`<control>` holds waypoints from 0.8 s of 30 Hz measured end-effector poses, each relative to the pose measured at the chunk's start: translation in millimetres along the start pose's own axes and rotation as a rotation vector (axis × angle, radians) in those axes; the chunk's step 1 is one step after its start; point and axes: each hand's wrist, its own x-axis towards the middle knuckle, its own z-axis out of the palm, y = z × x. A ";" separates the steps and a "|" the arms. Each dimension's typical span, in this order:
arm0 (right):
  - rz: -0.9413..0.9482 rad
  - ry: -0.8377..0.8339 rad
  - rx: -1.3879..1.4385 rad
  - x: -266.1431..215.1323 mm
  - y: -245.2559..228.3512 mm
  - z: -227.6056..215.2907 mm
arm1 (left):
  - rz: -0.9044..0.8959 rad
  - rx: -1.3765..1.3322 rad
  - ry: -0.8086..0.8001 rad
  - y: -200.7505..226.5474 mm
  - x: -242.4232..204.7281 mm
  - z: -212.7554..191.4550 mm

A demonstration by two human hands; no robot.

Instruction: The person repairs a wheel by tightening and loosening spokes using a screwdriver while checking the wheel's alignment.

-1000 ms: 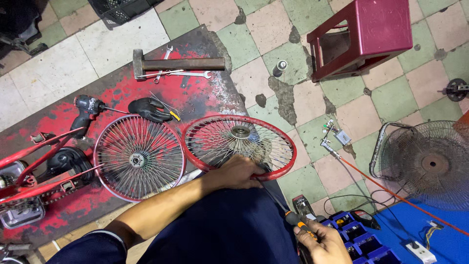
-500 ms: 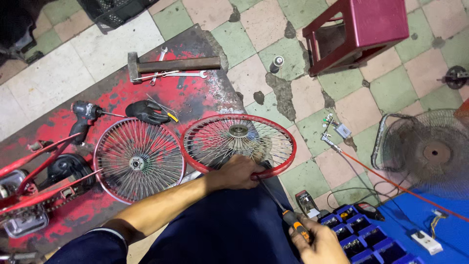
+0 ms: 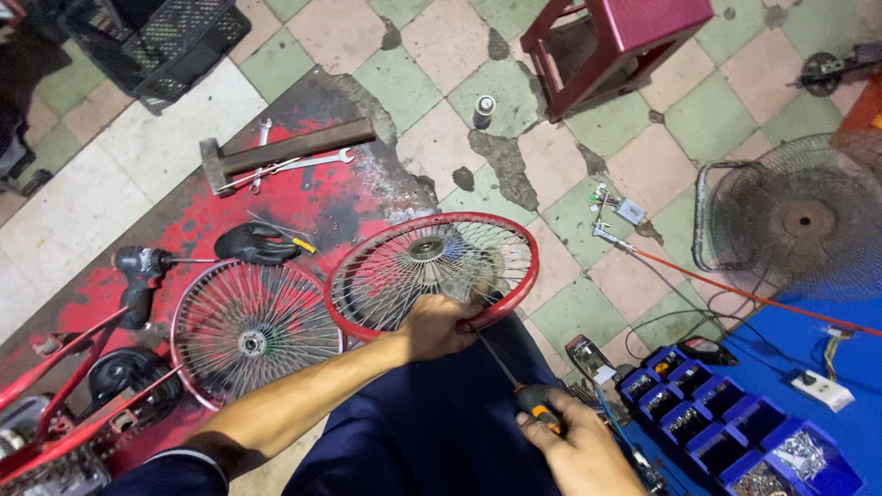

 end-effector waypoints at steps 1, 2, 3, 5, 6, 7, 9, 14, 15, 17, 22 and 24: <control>-0.007 0.038 0.030 1.2 9.5 3.7 | 0.007 0.001 -0.019 0.2 0.3 -1.0; 0.010 0.022 0.092 3.1 16.3 3.5 | 0.011 0.000 -0.032 0.2 -0.9 -2.3; 0.025 0.006 0.155 4.0 20.1 3.8 | 0.014 -0.001 -0.046 0.2 -1.0 -2.7; 0.053 -0.042 0.277 2.6 18.6 6.0 | 0.001 0.042 -0.035 1.9 -2.7 0.0; 0.064 -0.060 0.335 2.8 13.6 4.0 | -0.001 0.064 -0.025 1.8 0.4 2.6; 0.074 -0.079 0.393 2.2 6.4 2.0 | 0.001 0.065 -0.035 1.0 2.9 4.8; 0.105 -0.073 0.090 -5.2 -10.4 -0.6 | 0.003 0.066 -0.072 -0.2 -1.3 8.7; 0.016 -0.054 -0.059 -18.1 -33.6 -8.6 | 0.055 0.006 0.023 -1.0 1.3 22.1; -0.023 -0.052 -0.049 -17.5 -35.3 -11.2 | 0.074 -0.006 0.014 -1.5 -0.3 23.2; -0.088 -0.040 -0.073 -18.8 -43.0 -13.8 | 0.072 -0.018 0.082 -2.5 3.0 25.7; 0.139 -0.077 -0.435 -38.8 -86.0 -25.0 | 0.033 0.003 0.043 -1.7 2.0 30.7; -0.009 -0.045 -0.578 -44.6 -99.1 -25.9 | 0.063 -0.017 0.064 -1.4 4.2 30.1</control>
